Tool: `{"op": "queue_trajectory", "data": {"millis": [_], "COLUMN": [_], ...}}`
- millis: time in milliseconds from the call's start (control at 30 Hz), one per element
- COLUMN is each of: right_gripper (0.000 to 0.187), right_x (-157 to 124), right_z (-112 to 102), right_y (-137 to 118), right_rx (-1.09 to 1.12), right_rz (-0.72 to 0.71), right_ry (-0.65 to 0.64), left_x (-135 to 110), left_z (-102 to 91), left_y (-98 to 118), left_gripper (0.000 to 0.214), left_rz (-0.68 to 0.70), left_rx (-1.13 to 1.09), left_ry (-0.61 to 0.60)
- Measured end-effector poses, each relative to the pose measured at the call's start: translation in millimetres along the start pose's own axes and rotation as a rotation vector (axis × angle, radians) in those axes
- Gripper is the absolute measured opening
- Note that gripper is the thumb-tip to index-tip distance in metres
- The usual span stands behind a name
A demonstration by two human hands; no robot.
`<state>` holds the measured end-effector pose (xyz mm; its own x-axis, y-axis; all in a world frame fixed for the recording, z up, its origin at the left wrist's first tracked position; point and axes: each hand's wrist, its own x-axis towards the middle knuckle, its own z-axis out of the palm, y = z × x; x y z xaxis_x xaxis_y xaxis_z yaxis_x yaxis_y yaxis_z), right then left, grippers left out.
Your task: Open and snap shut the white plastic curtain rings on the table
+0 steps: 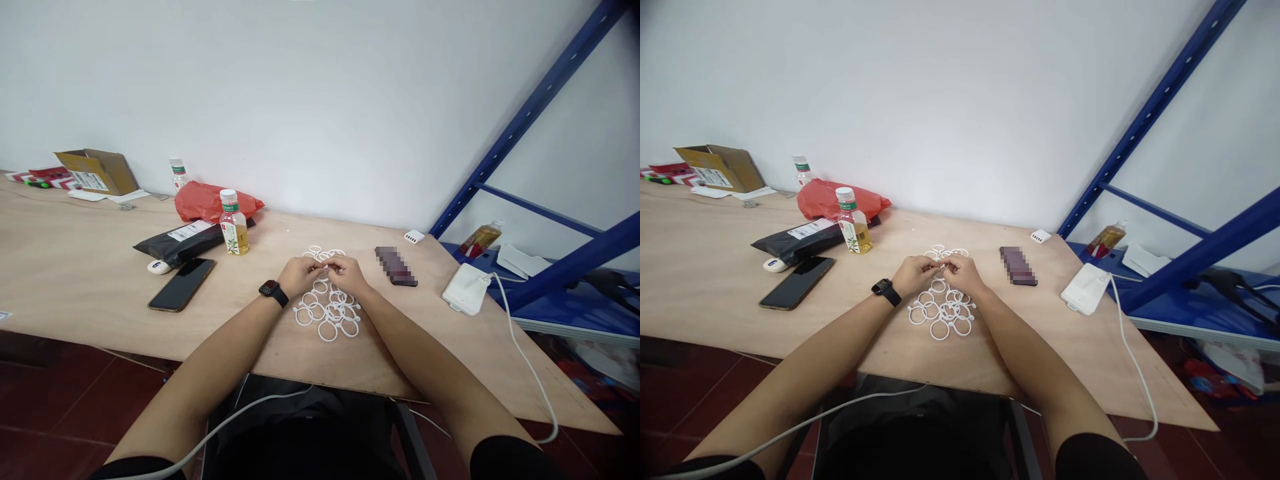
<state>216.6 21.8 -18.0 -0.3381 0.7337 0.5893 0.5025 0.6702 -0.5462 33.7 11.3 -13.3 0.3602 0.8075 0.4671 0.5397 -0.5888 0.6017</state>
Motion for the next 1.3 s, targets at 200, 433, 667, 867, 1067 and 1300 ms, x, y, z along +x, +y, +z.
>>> {"op": "queue_trajectory", "data": {"millis": [200,433,667,867,1067,1300], "right_gripper": [0.026,0.026,0.02,0.023,0.012,0.015], "right_x": [1,3,0,0,0,1], "right_z": [1,-1,-11,-9,-3,0], "right_y": [0,-2,-11,-19,-4,6], "right_rx": [0.0,0.019,-0.111,-0.145,0.085,0.553], "right_rz": [0.014,0.05,-0.08,-0.066,0.121,0.442], "right_ry": [-0.001,0.032,-0.186,-0.569,-0.38,-0.251], "left_x": [0,1,4,4,1,-2], "left_z": [1.1,3.1,-12.8,-8.3,-11.3,-13.9], "left_y": [2,-3,-27,-27,-14,-1], "left_gripper": [0.014,0.012,0.012,0.015,0.023,0.025], "left_rz": [0.012,-0.017,-0.119,-0.047,0.081,0.073], "left_rx": [-0.015,-0.082,0.175,0.179,0.049,0.044], "left_ry": [-0.03,0.003,0.134,0.067,-0.028,-0.098]}}
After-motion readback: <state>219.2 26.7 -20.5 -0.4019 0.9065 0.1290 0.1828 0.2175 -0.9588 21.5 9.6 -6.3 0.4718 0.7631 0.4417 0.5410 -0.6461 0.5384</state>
